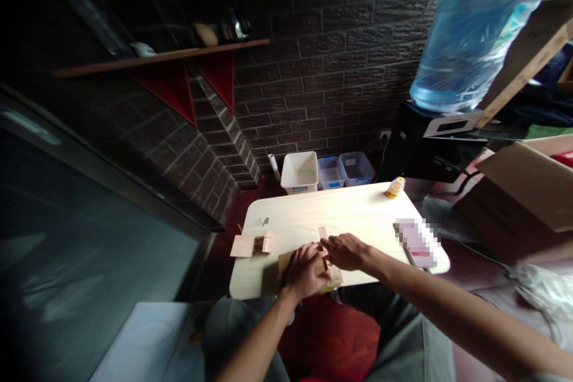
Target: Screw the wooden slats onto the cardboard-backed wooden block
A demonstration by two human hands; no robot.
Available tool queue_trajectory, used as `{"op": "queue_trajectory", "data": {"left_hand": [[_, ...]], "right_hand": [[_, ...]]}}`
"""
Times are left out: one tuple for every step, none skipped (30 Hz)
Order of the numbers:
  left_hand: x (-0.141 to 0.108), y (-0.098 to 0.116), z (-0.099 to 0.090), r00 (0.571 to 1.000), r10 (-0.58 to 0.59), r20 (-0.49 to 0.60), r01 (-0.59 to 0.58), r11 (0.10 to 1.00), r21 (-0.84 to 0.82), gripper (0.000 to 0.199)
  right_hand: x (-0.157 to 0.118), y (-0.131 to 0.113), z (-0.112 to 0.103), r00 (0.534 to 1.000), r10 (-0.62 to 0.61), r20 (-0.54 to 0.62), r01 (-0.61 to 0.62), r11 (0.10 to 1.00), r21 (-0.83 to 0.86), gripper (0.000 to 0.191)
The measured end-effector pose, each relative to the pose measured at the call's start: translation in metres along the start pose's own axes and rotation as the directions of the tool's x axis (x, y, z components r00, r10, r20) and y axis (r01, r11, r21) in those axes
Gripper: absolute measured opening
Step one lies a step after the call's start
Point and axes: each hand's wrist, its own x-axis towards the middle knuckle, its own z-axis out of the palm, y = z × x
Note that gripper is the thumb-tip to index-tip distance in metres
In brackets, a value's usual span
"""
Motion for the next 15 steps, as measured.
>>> {"op": "queue_trajectory", "data": {"left_hand": [[0.000,0.000,0.000,1.000,0.001,-0.002,-0.001,1.000,-0.002,0.055],[0.000,0.000,0.000,1.000,0.001,-0.004,-0.001,1.000,-0.002,0.055],[0.000,0.000,0.000,1.000,0.002,-0.005,-0.002,1.000,-0.003,0.054],[0.000,0.000,0.000,1.000,0.003,-0.007,-0.004,1.000,-0.004,0.054],[0.000,0.000,0.001,1.000,0.005,-0.010,-0.005,1.000,-0.004,0.054],[0.000,0.000,0.001,1.000,0.005,-0.013,-0.006,1.000,-0.003,0.055],[0.000,0.000,0.001,1.000,0.006,-0.015,-0.006,1.000,-0.002,0.055],[-0.001,0.000,0.002,1.000,0.005,-0.017,-0.005,1.000,0.000,0.056],[-0.001,-0.001,0.002,1.000,0.005,-0.016,-0.005,1.000,0.002,0.056],[-0.001,-0.001,0.002,1.000,0.004,-0.016,-0.004,1.000,0.004,0.055],[-0.001,-0.001,0.002,1.000,0.004,-0.015,-0.003,1.000,0.005,0.053],[-0.001,-0.001,0.003,1.000,0.003,-0.016,-0.003,1.000,0.006,0.052],[-0.001,-0.001,0.003,1.000,0.003,-0.017,-0.002,1.000,0.007,0.051],[-0.001,-0.001,0.002,1.000,0.002,-0.019,-0.001,1.000,0.007,0.051],[-0.002,-0.001,0.002,1.000,0.000,-0.020,0.000,1.000,0.008,0.051]], "right_hand": [[0.000,0.000,0.000,1.000,-0.023,-0.013,0.023,1.000,0.010,0.031],[0.001,0.001,-0.001,0.999,-0.044,-0.021,0.045,0.999,0.022,0.032],[0.002,0.001,-0.001,0.998,-0.062,-0.017,0.062,0.997,0.037,0.033],[0.003,0.002,-0.002,0.997,-0.073,-0.001,0.073,0.996,0.057,0.033],[0.005,0.003,-0.003,0.997,-0.077,0.023,0.075,0.994,0.078,0.032],[0.007,0.004,-0.004,0.996,-0.075,0.053,0.069,0.993,0.097,0.030],[0.009,0.005,-0.006,0.994,-0.067,0.084,0.057,0.992,0.108,0.028],[0.011,0.005,-0.007,0.992,-0.054,0.111,0.042,0.993,0.108,0.027],[0.013,0.005,-0.008,0.990,-0.040,0.136,0.027,0.995,0.096,0.026],[0.014,0.003,-0.009,0.987,-0.021,0.158,0.010,0.997,0.073,0.026],[0.016,0.002,-0.011,0.984,0.001,0.177,-0.009,0.999,0.044,0.027],[0.017,-0.001,-0.012,0.982,0.028,0.189,-0.030,0.999,0.011,0.029],[0.018,-0.003,-0.013,0.980,0.056,0.192,-0.053,0.998,-0.020,0.031],[0.019,-0.005,-0.014,0.979,0.081,0.188,-0.073,0.996,-0.047,0.033],[0.019,-0.007,-0.015,0.978,0.103,0.182,-0.093,0.994,-0.064,0.033]]}}
